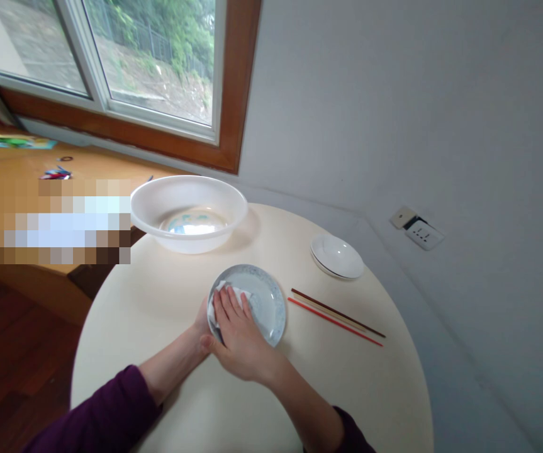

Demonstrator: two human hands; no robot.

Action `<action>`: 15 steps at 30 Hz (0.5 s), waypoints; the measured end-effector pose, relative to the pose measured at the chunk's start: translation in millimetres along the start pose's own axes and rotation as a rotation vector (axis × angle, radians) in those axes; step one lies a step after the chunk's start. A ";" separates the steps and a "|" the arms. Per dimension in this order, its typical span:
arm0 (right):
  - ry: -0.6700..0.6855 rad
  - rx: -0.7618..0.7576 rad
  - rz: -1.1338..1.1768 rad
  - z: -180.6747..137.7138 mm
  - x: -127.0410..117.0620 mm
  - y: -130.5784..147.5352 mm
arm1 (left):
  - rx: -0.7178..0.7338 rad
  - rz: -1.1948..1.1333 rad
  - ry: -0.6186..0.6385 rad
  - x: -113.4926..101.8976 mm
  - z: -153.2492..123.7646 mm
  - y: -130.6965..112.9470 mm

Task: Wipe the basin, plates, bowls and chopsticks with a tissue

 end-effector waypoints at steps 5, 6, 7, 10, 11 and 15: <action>0.061 -0.014 0.050 -4.3 7.0 5.2 | -0.089 -0.040 0.012 -23.3 2.5 -15.8; 0.066 -0.020 0.054 -5.6 7.7 6.1 | -0.124 -0.052 0.020 -28.4 6.6 -18.3; 0.068 -0.026 0.057 -7.1 8.0 7.1 | -0.160 -0.059 0.025 -33.5 11.3 -20.1; 0.074 -0.035 0.069 -12.2 7.4 9.9 | -0.286 -0.037 0.053 -44.6 26.8 -20.6; 0.082 -0.035 0.078 -14.1 7.3 10.6 | -0.365 -0.016 0.091 -45.0 30.3 -17.3; 0.150 -0.033 0.114 -22.5 8.0 12.8 | -0.595 0.025 0.275 -36.0 31.6 -11.2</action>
Point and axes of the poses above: each hand's wrist, its own z-axis towards the middle knuckle, its own x-axis out of the palm, y = z × x, the point moved 8 cm from there along z, towards the middle knuckle, and after that the axes turned 5 degrees about -x, right-handed, at the moved point
